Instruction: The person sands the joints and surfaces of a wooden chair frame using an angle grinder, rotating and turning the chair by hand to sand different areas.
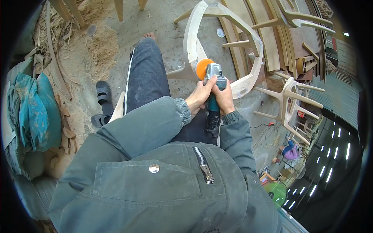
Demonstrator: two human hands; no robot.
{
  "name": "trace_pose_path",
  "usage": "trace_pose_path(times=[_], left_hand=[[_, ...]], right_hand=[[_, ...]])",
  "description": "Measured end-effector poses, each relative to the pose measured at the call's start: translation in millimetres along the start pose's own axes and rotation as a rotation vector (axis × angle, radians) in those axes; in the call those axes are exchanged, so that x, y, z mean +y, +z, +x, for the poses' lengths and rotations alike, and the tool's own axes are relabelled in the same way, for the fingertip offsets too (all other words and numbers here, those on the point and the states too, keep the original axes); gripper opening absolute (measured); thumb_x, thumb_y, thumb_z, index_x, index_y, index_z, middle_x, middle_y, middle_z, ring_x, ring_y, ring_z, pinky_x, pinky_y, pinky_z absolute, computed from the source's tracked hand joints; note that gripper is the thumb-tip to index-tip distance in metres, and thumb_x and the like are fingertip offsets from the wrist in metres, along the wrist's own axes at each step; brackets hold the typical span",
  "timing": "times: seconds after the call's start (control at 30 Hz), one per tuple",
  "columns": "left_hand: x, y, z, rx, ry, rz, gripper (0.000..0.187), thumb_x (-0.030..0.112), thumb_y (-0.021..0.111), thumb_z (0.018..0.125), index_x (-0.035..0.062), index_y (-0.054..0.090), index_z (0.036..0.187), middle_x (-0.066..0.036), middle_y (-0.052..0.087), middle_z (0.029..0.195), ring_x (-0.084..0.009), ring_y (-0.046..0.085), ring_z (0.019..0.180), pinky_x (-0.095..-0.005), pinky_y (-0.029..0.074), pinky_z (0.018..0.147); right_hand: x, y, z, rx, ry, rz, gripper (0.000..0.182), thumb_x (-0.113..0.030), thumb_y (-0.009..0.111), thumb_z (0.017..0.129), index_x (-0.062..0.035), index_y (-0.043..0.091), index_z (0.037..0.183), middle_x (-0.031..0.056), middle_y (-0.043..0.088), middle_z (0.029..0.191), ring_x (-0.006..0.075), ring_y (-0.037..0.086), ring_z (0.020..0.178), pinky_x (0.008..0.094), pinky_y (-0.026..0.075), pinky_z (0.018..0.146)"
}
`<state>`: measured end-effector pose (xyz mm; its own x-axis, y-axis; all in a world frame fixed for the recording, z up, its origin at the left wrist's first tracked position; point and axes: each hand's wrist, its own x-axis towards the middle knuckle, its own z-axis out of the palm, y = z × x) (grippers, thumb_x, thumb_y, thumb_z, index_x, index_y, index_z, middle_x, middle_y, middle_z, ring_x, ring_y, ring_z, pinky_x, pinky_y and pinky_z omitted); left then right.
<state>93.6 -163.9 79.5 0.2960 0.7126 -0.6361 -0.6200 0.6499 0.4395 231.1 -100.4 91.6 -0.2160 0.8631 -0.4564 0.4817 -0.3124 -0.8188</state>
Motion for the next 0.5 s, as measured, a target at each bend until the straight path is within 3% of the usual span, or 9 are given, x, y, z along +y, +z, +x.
trace_pose_path(times=[0.1,0.17,0.23,0.27,0.37,0.4,0.43,0.5], left_hand=[[17.0,-10.3,3.9,0.058,-0.015,0.021,0.097,0.082,0.041,0.094,0.0111,0.029,0.158,-0.024,0.039,0.158,-0.0495,0.044,0.14,-0.0632,0.037,0.107],[31.3,-21.0,10.8,0.086,-0.009,0.067,0.096,0.082,0.041,0.094,0.0105,0.032,0.157,-0.024,0.04,0.156,-0.0498,0.051,0.133,-0.061,0.043,0.101],[46.3,-29.1,13.0,0.016,-0.032,0.101,0.097,0.083,0.04,0.093,0.0094,0.036,0.155,-0.024,0.043,0.154,-0.0496,0.057,0.124,-0.0572,0.048,0.094],[52.1,-29.9,14.3,0.047,-0.031,0.142,0.097,0.084,0.038,0.092,0.0089,0.038,0.154,-0.023,0.045,0.152,-0.0478,0.061,0.118,-0.0498,0.053,0.084],[56.5,-27.1,15.1,0.059,-0.01,0.12,0.097,0.084,0.035,0.093,0.0091,0.039,0.154,-0.023,0.049,0.148,-0.047,0.063,0.115,-0.045,0.054,0.079],[47.1,-27.2,22.3,0.033,0.002,0.126,0.096,0.082,0.034,0.093,0.0081,0.04,0.153,-0.023,0.052,0.145,-0.0432,0.067,0.106,-0.0419,0.056,0.069],[31.1,-18.7,29.3,0.172,0.111,0.074,0.099,0.079,0.046,0.092,-0.0101,0.051,0.135,-0.024,0.066,0.107,-0.0359,0.071,0.082,-0.0461,0.055,0.051],[-1.4,-7.8,30.4,0.227,0.209,0.048,0.101,0.077,0.046,0.094,-0.0159,0.048,0.134,-0.028,0.065,0.111,-0.0376,0.072,0.083,-0.0457,0.055,0.048]], right_hand=[[-2.6,12.0,25.3,-0.017,0.018,-0.026,0.066,-0.027,0.084,0.087,-0.0006,0.05,0.138,0.0104,0.064,0.12,0.0177,0.064,0.105,0.0326,0.054,0.09],[-10.6,18.5,42.9,-0.04,0.019,-0.04,0.064,-0.028,0.082,0.089,0.0006,0.05,0.137,0.011,0.064,0.121,0.0179,0.064,0.106,0.0322,0.054,0.091],[-17.3,23.7,57.8,-0.068,-0.016,-0.093,0.064,-0.027,0.081,0.089,0.0015,0.05,0.138,0.011,0.064,0.12,0.0176,0.063,0.107,0.0314,0.053,0.092],[-21.6,26.7,63.6,-0.076,-0.025,-0.108,0.065,-0.027,0.081,0.09,0.0023,0.05,0.138,0.0119,0.065,0.12,0.0186,0.063,0.108,0.0318,0.053,0.093],[-35.1,28.0,63.8,-0.05,-0.001,-0.158,0.065,-0.027,0.08,0.09,0.0018,0.05,0.139,0.013,0.065,0.122,0.0195,0.064,0.109,0.0328,0.053,0.094],[-28.5,23.1,64.2,-0.062,-0.01,-0.188,0.067,-0.028,0.08,0.089,0.0018,0.049,0.14,0.0144,0.064,0.124,0.0206,0.064,0.11,0.0339,0.052,0.096],[-22.1,18.3,61.4,-0.064,-0.009,-0.186,0.067,-0.028,0.08,0.089,0.0018,0.049,0.14,0.0144,0.064,0.124,0.0206,0.064,0.11,0.0339,0.052,0.096],[-5.1,7.1,45.4,-0.091,-0.132,-0.303,0.069,-0.03,0.081,0.088,0.0018,0.049,0.141,0.0151,0.064,0.125,0.0213,0.063,0.113,0.0346,0.051,0.098]])
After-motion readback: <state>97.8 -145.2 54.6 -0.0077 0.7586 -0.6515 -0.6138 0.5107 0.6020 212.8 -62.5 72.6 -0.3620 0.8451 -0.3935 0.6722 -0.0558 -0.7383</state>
